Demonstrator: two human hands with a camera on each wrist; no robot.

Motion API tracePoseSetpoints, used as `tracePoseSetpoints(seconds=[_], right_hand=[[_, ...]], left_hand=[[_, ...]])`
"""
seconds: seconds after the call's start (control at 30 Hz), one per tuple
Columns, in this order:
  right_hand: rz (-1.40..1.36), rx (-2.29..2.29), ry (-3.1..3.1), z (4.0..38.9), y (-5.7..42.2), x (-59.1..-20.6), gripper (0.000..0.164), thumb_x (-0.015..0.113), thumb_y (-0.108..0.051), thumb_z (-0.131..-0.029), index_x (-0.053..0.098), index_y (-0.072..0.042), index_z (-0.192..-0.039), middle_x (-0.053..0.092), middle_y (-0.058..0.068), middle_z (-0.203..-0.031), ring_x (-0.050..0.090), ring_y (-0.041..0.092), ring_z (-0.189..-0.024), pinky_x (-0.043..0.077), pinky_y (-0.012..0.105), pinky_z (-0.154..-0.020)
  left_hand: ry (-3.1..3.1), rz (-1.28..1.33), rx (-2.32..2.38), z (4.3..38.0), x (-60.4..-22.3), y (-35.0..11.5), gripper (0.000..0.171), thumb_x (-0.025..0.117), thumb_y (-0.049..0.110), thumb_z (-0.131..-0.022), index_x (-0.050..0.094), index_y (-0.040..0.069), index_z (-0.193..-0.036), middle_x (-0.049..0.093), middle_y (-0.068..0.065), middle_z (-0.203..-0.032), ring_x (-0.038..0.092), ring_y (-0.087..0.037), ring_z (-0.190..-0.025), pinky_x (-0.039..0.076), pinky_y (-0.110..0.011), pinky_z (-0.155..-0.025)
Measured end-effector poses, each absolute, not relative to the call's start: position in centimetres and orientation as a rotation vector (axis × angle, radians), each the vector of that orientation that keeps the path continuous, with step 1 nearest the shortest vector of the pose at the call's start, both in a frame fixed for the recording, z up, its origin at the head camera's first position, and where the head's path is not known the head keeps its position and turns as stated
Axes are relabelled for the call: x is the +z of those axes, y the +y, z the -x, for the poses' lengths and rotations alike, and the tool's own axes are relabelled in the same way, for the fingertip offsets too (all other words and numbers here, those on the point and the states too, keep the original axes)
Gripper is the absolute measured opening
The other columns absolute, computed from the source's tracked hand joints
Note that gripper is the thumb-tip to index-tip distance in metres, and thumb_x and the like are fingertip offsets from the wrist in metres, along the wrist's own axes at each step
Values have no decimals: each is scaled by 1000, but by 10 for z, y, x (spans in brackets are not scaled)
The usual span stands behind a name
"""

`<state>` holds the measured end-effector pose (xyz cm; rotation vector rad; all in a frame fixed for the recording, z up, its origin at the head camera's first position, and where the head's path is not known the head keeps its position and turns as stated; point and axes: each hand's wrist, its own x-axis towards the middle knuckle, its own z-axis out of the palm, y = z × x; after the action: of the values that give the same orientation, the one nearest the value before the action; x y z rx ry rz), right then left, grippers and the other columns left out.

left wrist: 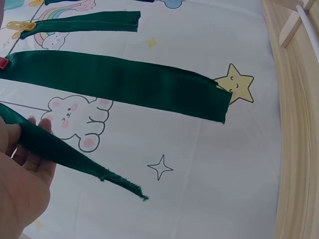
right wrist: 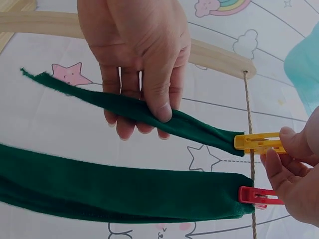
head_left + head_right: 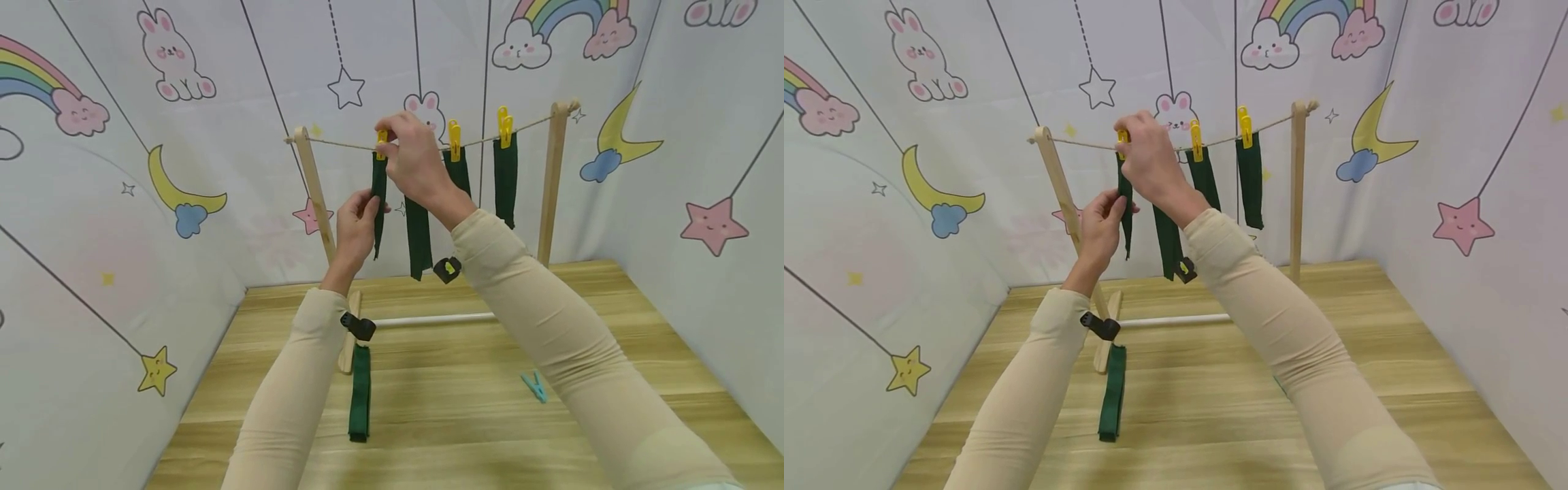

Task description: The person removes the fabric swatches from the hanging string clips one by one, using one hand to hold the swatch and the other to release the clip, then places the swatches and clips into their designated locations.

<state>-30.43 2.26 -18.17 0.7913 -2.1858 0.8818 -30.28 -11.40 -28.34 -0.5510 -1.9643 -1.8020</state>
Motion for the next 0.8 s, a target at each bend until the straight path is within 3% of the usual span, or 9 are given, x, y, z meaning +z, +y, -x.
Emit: tracePoseSetpoints(seconds=[0.27, 0.53, 0.63, 0.73, 0.77, 0.8], right_hand=[[-822, 914, -2084, 306, 24, -182, 12, 62, 3, -96, 66, 8, -106, 65, 18, -106, 61, 26, -96, 52, 28, -84], [-829, 904, -2021, 304, 22, -179, 9, 60, 6, -97, 65, 8, -103, 64, 19, -102, 63, 28, -93, 52, 29, -83], [-823, 907, -1976, 302, 23, -175, 9, 60, 6, -96, 65, 8, -103, 64, 19, -102, 62, 29, -94, 40, 34, -107], [-817, 899, -1955, 301, 23, -172, 9, 60, 6, -97, 66, 7, -103, 64, 18, -102, 62, 28, -95, 14, 41, -120], [-817, 895, -1958, 300, 23, -172, 10, 59, 5, -97, 66, 7, -103, 63, 18, -103, 62, 28, -96, 10, 39, -120], [-824, 895, -1960, 300, 23, -172, 10, 59, 6, -97, 66, 7, -104, 63, 18, -104, 61, 28, -96, 17, 38, -119]], left_hand=[[-1967, 565, -1772, 299, -283, -113, 23, 48, 3, -105, 59, -13, -118, 61, -34, -107, 61, -39, -101, 48, -36, -90], [-1964, 560, -1760, 305, -288, -116, 24, 48, 4, -106, 59, -14, -119, 61, -35, -107, 61, -40, -101, 47, -35, -90], [-1956, 570, -1757, 317, -296, -119, 25, 47, 6, -106, 59, -12, -120, 62, -32, -106, 61, -39, -102, 47, -33, -89], [-1945, 577, -1763, 327, -303, -121, 26, 48, 10, -107, 60, -8, -120, 63, -28, -106, 62, -34, -102, 47, -32, -89], [-1943, 576, -1761, 327, -304, -121, 26, 49, 12, -107, 60, -7, -120, 63, -26, -105, 62, -33, -102, 47, -31, -89], [-1937, 576, -1762, 328, -305, -121, 26, 49, 13, -106, 60, -6, -119, 64, -25, -105, 62, -31, -101, 47, -31, -89]])
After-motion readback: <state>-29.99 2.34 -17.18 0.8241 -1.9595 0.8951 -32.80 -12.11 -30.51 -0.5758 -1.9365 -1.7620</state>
